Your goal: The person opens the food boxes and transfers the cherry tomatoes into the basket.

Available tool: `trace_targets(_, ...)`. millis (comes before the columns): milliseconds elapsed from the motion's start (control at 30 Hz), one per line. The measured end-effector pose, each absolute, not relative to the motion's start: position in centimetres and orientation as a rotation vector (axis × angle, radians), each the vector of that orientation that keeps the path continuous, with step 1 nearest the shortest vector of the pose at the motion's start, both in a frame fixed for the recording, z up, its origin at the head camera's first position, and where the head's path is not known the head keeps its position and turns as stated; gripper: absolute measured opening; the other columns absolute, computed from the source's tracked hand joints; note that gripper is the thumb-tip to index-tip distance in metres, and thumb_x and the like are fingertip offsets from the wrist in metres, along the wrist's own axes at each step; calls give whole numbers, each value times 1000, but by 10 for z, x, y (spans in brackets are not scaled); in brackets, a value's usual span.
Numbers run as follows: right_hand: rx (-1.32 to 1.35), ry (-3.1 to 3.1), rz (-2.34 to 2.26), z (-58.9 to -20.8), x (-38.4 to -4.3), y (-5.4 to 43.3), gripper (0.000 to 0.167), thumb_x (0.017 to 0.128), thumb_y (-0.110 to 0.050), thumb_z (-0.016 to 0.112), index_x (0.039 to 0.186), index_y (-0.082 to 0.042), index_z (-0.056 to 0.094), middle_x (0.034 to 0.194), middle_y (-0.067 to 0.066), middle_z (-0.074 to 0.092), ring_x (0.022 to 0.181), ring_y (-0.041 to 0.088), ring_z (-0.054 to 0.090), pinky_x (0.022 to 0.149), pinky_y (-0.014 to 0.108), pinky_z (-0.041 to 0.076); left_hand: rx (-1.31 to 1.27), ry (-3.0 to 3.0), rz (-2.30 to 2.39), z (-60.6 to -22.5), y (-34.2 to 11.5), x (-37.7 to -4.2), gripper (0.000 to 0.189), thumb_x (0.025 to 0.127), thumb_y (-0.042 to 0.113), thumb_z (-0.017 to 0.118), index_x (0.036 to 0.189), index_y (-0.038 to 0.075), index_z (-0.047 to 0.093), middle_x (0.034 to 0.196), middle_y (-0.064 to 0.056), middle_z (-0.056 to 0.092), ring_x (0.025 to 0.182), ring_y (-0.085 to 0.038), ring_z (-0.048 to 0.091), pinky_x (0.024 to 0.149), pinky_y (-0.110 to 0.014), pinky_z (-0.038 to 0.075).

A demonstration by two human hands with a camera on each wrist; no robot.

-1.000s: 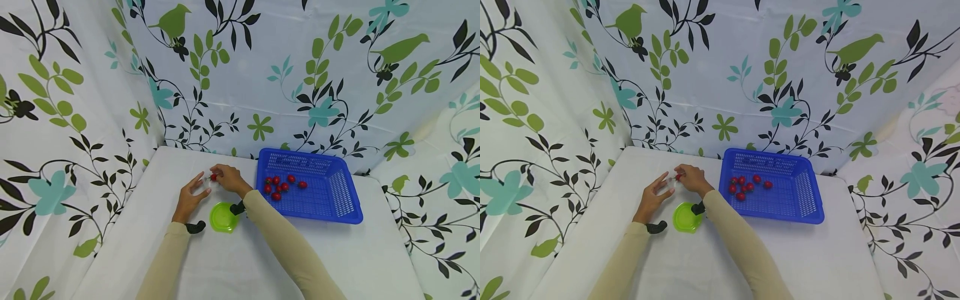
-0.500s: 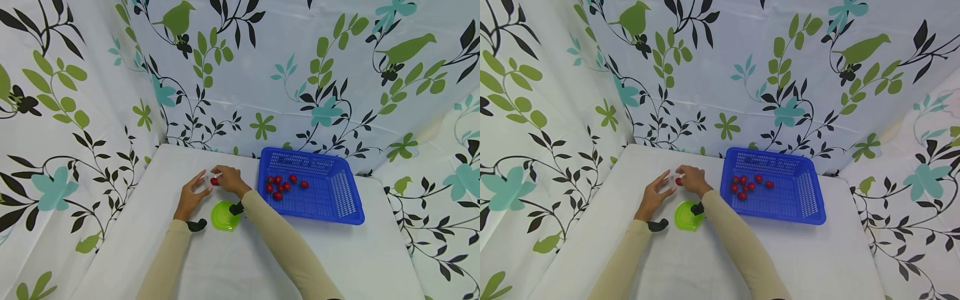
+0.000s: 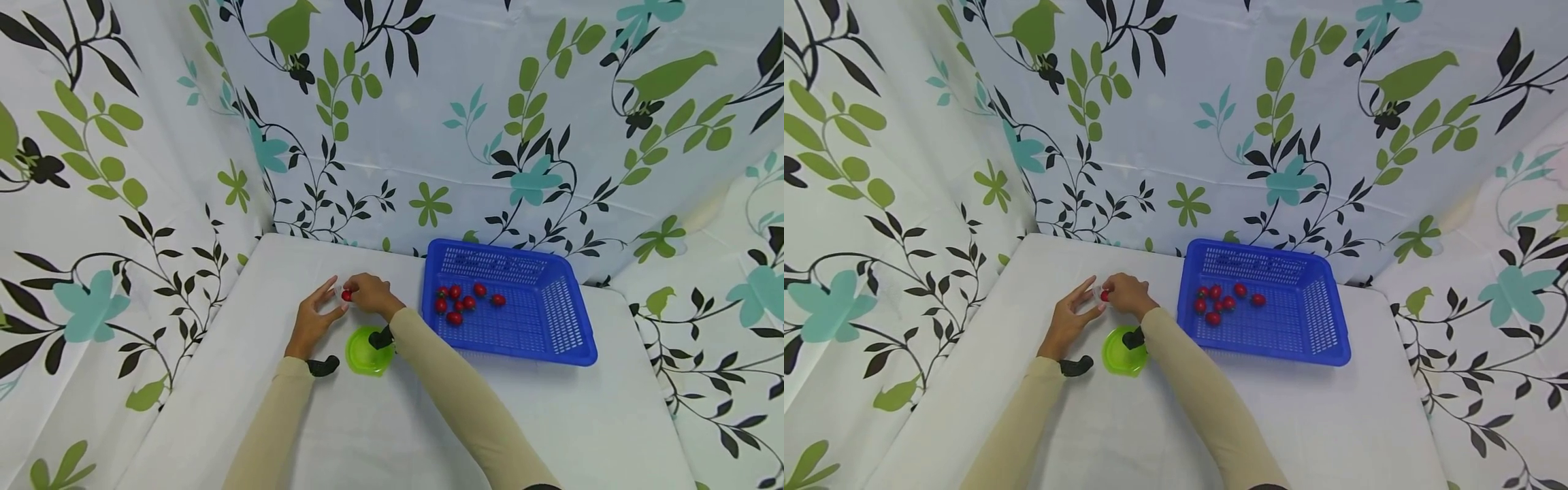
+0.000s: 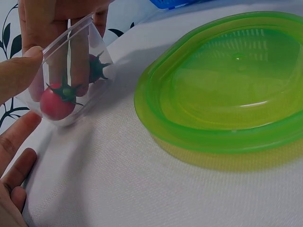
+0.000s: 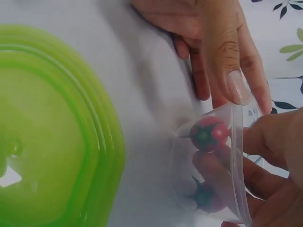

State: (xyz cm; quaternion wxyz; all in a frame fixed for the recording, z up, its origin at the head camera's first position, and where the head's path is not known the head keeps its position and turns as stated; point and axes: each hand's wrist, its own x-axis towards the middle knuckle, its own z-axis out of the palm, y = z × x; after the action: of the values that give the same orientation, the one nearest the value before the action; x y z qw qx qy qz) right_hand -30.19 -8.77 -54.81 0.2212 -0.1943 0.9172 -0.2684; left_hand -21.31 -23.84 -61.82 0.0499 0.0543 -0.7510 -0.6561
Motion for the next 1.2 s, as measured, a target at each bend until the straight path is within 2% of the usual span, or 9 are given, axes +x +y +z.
trace_targets(100,-504,2523,-817,-548,-303,-88,33,105,-11,59,135,-15,72,137,4,72,131,26,62,119,60,34,153,-2284,-2025,-611,-238,-212,75,97,14,80,163,21,45,168,-15,45,157,-36,41,135,-62,11)
trace_targets(200,-462,2502,-926,-551,-306,-87,32,104,-10,59,132,-15,74,133,3,74,126,24,64,118,58,38,150,-2305,-2023,-598,-238,-208,75,96,12,80,162,18,45,167,-18,44,156,-38,42,135,-63,13)
trace_targets(300,-427,2454,-1053,-553,-308,-84,31,105,-11,60,131,-16,75,127,2,74,115,20,65,109,47,48,147,-2327,-2010,-585,-237,-204,75,95,14,81,162,14,46,166,-19,46,155,-39,44,134,-62,16)
trace_targets(400,-413,2391,-1158,-554,-308,-81,27,106,-14,62,129,-17,76,122,2,73,104,17,65,93,34,55,150,-2336,-2002,-585,-237,-204,76,95,15,82,162,13,46,166,-17,46,154,-38,45,134,-62,17)
trace_targets(533,-443,2360,-1210,-554,-307,-78,23,103,-21,71,125,-19,77,120,-1,75,103,15,64,83,27,55,160,-2325,-1996,-602,-239,-211,76,96,14,81,163,15,45,167,-16,45,156,-38,43,135,-63,14)
trace_targets(733,-455,2340,-1242,-555,-304,-76,26,96,-20,80,122,-21,78,120,-3,77,103,16,64,80,27,56,159,-2313,-1950,-619,-241,-216,77,95,21,83,162,20,47,163,-15,51,155,-36,45,135,-63,14)
trace_targets(1033,-476,2383,-1238,-549,-303,-72,29,98,-13,77,127,-17,76,124,1,75,104,17,65,83,24,59,201,-2333,-1930,-620,-239,-213,74,95,20,82,161,26,48,159,-11,57,156,-28,44,134,-65,16)
trace_targets(1200,-507,2377,-1276,-543,-302,-65,32,98,-9,76,130,-13,75,127,4,74,101,17,70,81,25,61,199,-2342,-1917,-620,-238,-213,75,95,20,82,162,25,48,159,-12,56,157,-29,43,134,-65,15)
